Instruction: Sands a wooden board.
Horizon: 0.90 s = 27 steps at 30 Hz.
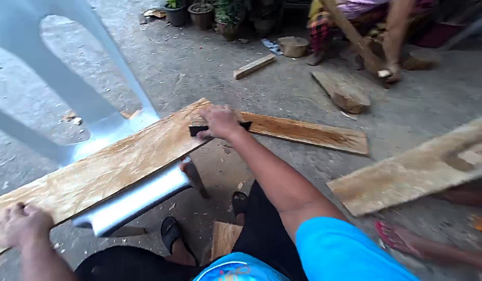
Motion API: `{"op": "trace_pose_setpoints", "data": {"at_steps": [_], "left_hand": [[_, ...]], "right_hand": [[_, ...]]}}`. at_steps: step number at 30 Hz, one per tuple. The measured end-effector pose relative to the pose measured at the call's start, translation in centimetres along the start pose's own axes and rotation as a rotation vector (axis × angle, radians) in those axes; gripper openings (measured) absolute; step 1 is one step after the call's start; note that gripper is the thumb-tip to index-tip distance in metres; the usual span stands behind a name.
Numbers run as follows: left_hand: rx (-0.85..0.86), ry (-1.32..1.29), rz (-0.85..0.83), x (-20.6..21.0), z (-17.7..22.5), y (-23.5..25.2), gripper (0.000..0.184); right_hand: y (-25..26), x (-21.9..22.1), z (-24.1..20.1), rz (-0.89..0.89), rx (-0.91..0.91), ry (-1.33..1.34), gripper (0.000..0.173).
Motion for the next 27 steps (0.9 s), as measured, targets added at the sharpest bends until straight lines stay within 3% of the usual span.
{"op": "trace_pose_setpoints", "data": {"at_steps": [3, 9, 12, 16, 23, 27], "left_hand": [[-0.116, -0.142, 0.003, -1.0, 2.8, -1.3, 0.047], [-0.214, -0.108, 0.002, 0.4, 0.5, 0.5, 0.046], [-0.218, -0.134, -0.012, 0.8, -0.1, 0.6, 0.046], [-0.216, -0.133, -0.009, 0.7, -0.3, 0.6, 0.046], [-0.211, -0.111, 0.014, 0.9, 0.3, 0.5, 0.045], [-0.234, -0.111, 0.024, 1.2, 0.4, 0.5, 0.045]], "right_hand": [[0.1, 0.4, -3.7, 0.041, -0.104, 0.035, 0.075], [1.1, 3.2, -19.8, -0.083, -0.410, 0.037, 0.083], [1.2, 3.7, -22.7, -0.059, -0.478, 0.002, 0.085], [1.9, 3.6, -19.0, -0.005, -0.466, 0.007, 0.087], [4.9, 2.1, -1.4, -0.054, -0.083, 0.091, 0.097], [5.6, 2.4, 1.2, -0.034, 0.036, 0.138, 0.100]]}}
Point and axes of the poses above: each hand's wrist, its own y-axis towards the middle knuckle, its own x-axis out of the palm, z = x × y, the point moved 3 cm from there along y, towards the middle knuckle, and after that the axes turned 2 degrees about y, right-handed, at the moved point
